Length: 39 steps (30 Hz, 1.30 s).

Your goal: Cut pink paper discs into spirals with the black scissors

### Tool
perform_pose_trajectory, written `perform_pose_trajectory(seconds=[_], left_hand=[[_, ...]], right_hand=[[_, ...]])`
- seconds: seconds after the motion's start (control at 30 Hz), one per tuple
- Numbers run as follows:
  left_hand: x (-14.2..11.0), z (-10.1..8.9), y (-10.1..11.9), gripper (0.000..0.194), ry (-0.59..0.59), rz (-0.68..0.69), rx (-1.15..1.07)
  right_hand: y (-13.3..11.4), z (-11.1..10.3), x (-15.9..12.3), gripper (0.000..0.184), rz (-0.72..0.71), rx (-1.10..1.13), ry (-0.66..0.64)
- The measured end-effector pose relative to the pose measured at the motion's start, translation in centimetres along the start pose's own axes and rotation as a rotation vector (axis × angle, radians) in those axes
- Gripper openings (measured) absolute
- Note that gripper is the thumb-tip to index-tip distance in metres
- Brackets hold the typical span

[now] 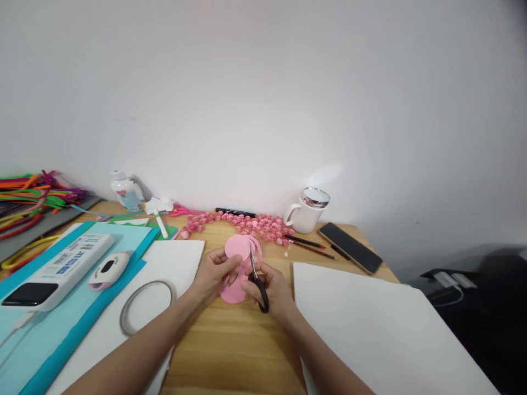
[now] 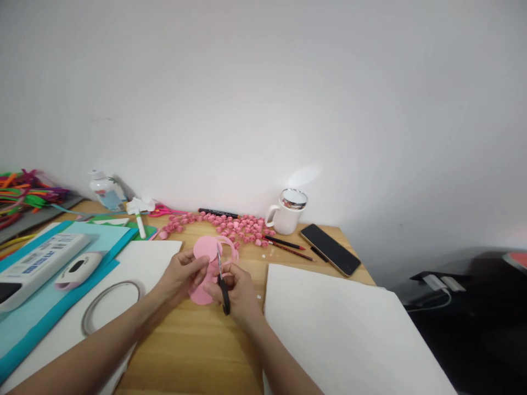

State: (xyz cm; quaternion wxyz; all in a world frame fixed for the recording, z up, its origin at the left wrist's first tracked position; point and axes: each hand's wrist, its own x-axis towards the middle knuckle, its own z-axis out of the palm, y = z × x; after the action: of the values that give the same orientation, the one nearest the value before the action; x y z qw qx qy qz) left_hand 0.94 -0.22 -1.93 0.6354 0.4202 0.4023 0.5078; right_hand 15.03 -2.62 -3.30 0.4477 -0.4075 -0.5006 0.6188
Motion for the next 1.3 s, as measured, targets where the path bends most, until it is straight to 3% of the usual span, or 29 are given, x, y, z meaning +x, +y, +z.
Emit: perform_pose_trajectory(seconds=[0.47,0.83,1.3], left_hand=[[0.02,0.31,0.24,0.025,0.030,0.012,-0.003],[-0.15,0.16,0.27,0.027,0.003,0.007,0.076],[0.03,0.07,0.27,0.028,0.011,-0.005,0.071]], right_hand=[[0.54,0.21,-0.08,0.037,0.047,-0.021,-0.037],[-0.03,-0.04,-0.09,0.040,-0.044,-0.016,-0.045],[0.09,0.06,-0.03,0.038,0.016,-0.020,-0.018]])
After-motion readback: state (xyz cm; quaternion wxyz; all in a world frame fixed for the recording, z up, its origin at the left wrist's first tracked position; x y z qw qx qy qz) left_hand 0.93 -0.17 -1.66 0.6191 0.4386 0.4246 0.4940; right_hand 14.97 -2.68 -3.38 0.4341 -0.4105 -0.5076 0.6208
